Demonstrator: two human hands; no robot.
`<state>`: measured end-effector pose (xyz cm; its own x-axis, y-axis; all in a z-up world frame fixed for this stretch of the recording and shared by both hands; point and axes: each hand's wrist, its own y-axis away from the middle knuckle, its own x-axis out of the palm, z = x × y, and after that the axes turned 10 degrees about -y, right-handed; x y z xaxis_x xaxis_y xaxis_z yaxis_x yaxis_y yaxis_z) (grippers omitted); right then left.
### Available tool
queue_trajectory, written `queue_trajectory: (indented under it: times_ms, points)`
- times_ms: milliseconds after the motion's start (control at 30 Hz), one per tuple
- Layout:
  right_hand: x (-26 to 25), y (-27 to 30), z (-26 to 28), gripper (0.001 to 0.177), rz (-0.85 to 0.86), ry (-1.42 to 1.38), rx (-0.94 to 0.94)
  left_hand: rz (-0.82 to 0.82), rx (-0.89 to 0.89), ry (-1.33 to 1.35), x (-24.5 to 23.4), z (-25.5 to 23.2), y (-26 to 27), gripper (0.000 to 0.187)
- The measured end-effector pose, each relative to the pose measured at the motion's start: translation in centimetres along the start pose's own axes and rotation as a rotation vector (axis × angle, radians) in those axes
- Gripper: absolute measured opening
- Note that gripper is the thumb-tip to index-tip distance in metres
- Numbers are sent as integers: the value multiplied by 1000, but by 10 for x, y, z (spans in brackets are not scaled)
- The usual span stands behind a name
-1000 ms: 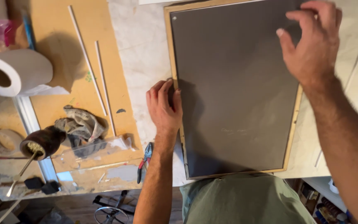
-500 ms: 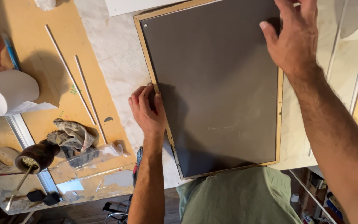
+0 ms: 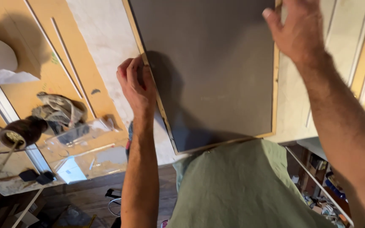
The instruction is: Securing the backing of a picture frame by pressing tabs and then removing the artwork and backing board
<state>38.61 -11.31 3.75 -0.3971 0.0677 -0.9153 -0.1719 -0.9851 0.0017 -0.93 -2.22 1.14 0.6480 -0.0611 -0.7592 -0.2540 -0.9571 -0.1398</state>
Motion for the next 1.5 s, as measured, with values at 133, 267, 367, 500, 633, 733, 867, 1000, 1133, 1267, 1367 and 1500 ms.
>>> queue_trajectory:
  times_ms: [133, 267, 367, 500, 633, 733, 867, 1000, 1133, 1267, 1367, 1500]
  points:
    - [-10, 72, 30, 53, 18, -177, 60, 68, 27, -29, -16, -10, 45, 32]
    - [-7, 153, 40, 48, 6, -184, 60, 125, 27, -80, -31, -19, 101, 29]
    - [1, 212, 49, 42, -46, -212, 54, 128, 11, -114, -37, -14, 149, 31]
    - [-5, 271, 65, 41, -63, -198, 80, 146, -29, -163, -45, -14, 205, 35]
    - [-7, 316, 68, 41, -21, -222, 81, 143, -46, -176, -48, -9, 250, 35]
    - [1, 343, 57, 41, 10, -200, 63, 128, -80, -190, -48, -8, 273, 41]
    - [8, 358, 46, 37, -23, -132, -18, 103, -87, -186, -52, -16, 285, 36]
    - [5, 356, 45, 34, -46, -92, -105, 83, -101, -159, -51, -20, 294, 33]
    - [8, 358, 43, 38, -45, -92, -122, 45, -69, -156, -52, -25, 298, 31]
    - [8, 361, 41, 37, -32, -115, -107, 29, -51, -168, -54, -26, 301, 24]
    - [10, 366, 37, 35, -27, -127, -114, 30, -54, -145, -57, -27, 305, 19]
    - [12, 368, 35, 33, -20, -152, -99, 43, -66, -98, -61, -30, 305, 14]
